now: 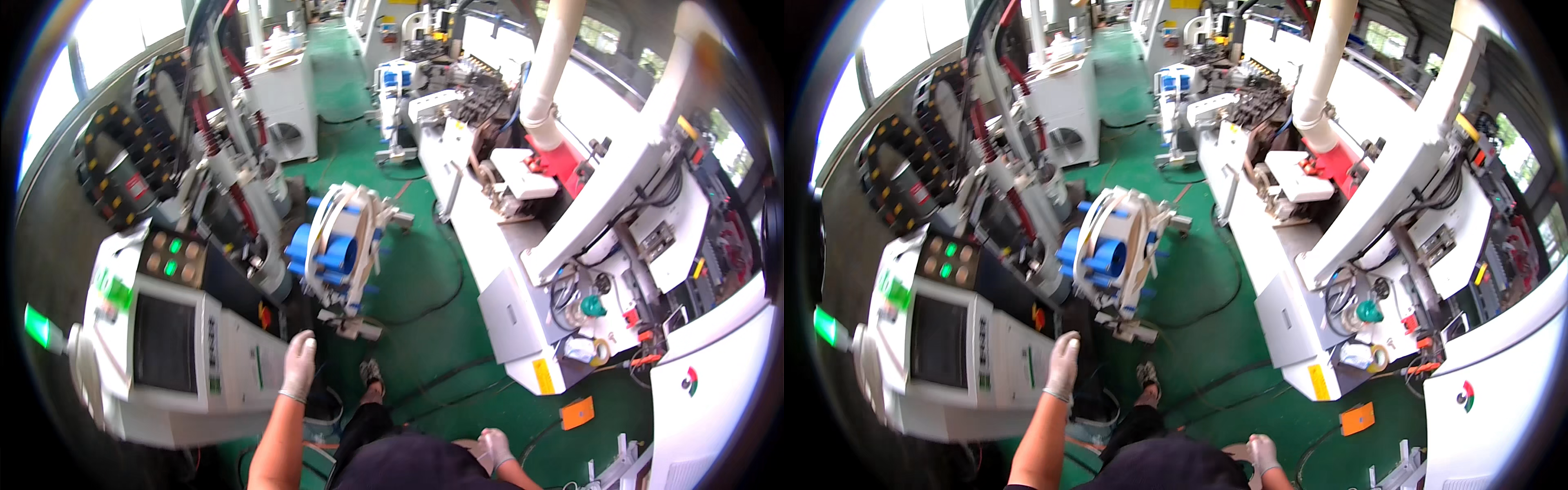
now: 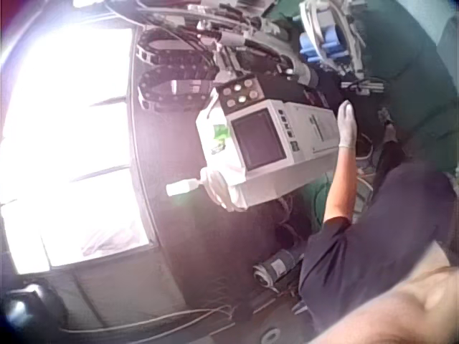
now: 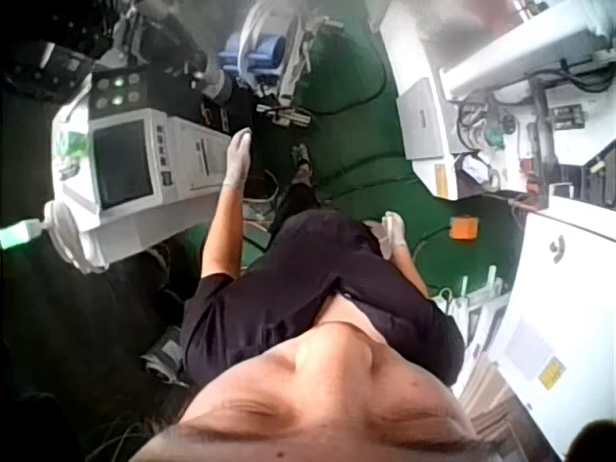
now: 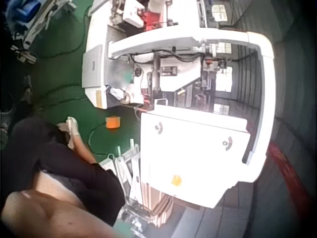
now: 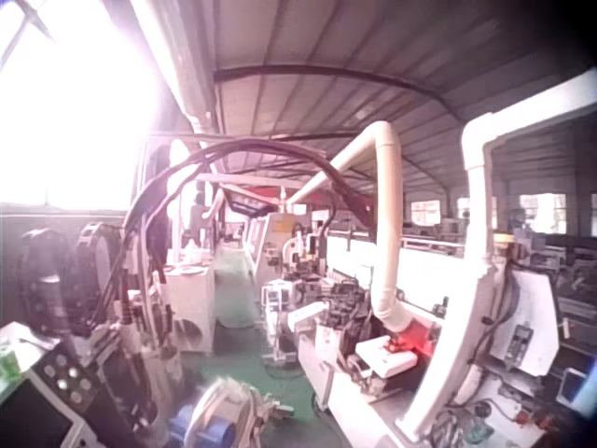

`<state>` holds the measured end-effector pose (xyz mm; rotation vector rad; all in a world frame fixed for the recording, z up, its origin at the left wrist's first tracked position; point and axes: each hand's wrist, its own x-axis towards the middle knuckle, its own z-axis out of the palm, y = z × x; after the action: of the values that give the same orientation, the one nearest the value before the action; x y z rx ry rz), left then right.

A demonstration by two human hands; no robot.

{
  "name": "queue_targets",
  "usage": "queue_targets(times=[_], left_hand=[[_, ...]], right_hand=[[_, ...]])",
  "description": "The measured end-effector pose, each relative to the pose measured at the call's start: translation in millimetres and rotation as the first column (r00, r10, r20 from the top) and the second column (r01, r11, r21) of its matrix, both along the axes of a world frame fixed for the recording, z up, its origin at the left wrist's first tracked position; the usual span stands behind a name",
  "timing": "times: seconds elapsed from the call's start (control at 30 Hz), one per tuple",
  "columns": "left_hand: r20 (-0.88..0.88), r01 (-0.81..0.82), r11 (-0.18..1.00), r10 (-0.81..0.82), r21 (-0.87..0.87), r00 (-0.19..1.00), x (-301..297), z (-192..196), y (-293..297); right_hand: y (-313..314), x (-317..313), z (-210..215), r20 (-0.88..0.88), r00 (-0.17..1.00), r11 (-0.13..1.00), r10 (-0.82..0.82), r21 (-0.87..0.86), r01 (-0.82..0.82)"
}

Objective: The person walks through a factory floor, picks up a cardboard ring, and threads a strip of material through a blue and white machine component. They then carry a large flat cardboard sheet to a machine and place it on the surface. Finally, they return to the blue component and thread the strip through another machine part.

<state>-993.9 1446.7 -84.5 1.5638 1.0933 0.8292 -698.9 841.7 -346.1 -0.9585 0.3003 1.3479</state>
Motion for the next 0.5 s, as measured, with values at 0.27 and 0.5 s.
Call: queue_targets(times=[0.27,0.5], left_hand=[[-0.281,-0.195,0.949,0.263,0.248,0.923,105.4,-10.2,266.3],[-0.435,-0.348,0.918,0.397,0.192,0.808,164.7,-28.8,279.6]], right_hand=[[245.1,-4.7,210.8,0.625,0.768,0.902,0.140,-0.401,0.162],[196.3,-10.7,176.5,0.447,0.887,0.762,0.115,-0.613,0.210]])
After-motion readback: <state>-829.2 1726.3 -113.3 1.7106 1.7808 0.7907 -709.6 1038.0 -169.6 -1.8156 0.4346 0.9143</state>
